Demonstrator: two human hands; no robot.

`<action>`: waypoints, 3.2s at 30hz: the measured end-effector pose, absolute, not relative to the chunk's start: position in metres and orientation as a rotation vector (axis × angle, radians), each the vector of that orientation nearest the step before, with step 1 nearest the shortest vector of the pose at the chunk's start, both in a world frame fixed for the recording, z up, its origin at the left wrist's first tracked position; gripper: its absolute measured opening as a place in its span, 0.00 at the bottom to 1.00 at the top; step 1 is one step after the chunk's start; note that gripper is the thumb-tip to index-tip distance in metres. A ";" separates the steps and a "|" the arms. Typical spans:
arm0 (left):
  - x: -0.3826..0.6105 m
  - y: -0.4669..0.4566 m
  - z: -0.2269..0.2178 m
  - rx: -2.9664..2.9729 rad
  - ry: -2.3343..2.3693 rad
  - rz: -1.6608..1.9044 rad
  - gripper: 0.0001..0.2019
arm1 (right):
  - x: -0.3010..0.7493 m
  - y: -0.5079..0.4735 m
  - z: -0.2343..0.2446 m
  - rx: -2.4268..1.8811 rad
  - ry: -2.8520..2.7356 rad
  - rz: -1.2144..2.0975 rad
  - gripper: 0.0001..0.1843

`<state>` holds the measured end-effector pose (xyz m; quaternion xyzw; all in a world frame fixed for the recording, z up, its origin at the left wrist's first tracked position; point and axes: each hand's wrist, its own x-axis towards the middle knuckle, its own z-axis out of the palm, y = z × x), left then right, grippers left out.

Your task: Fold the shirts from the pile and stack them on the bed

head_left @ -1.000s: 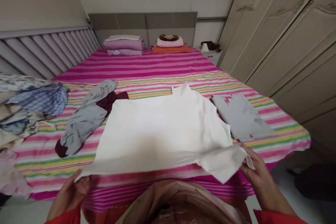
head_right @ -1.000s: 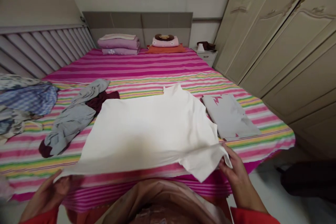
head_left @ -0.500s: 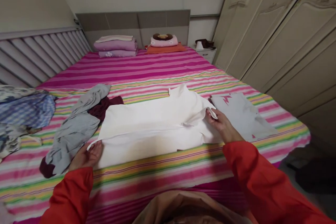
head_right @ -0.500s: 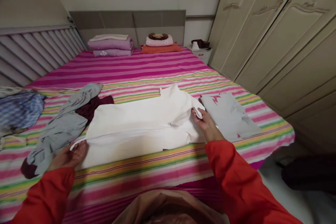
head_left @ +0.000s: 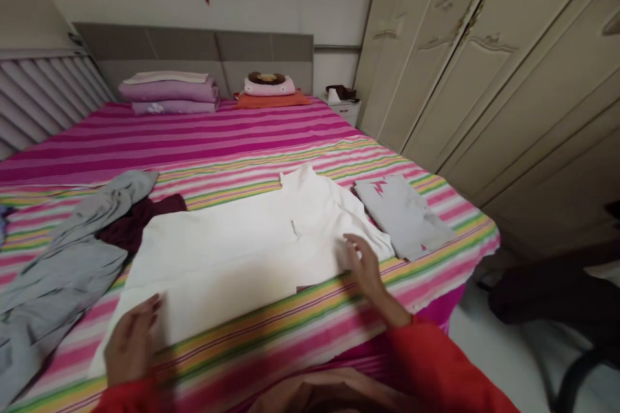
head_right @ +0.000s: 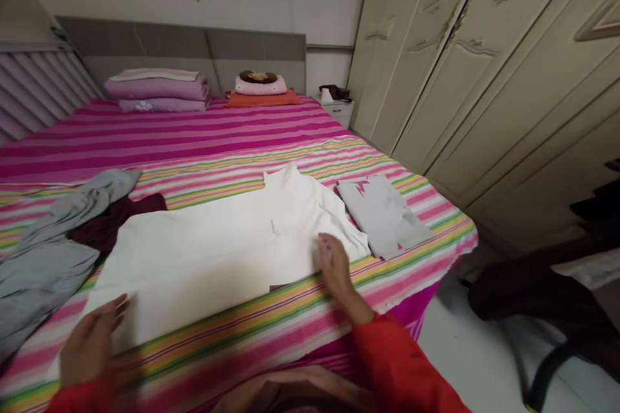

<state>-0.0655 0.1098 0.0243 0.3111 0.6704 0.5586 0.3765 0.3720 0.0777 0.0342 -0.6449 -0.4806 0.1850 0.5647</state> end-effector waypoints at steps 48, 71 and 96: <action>0.146 0.108 -0.042 2.396 1.769 0.693 0.25 | 0.370 0.082 -0.015 -2.008 -1.814 0.103 0.27; -0.140 0.137 0.011 1.770 2.452 0.618 0.37 | 0.422 0.083 -0.033 -2.166 -1.785 -0.179 0.31; -0.150 0.107 0.029 1.500 2.117 0.889 0.19 | 0.423 0.084 -0.036 -2.145 -1.765 -0.177 0.30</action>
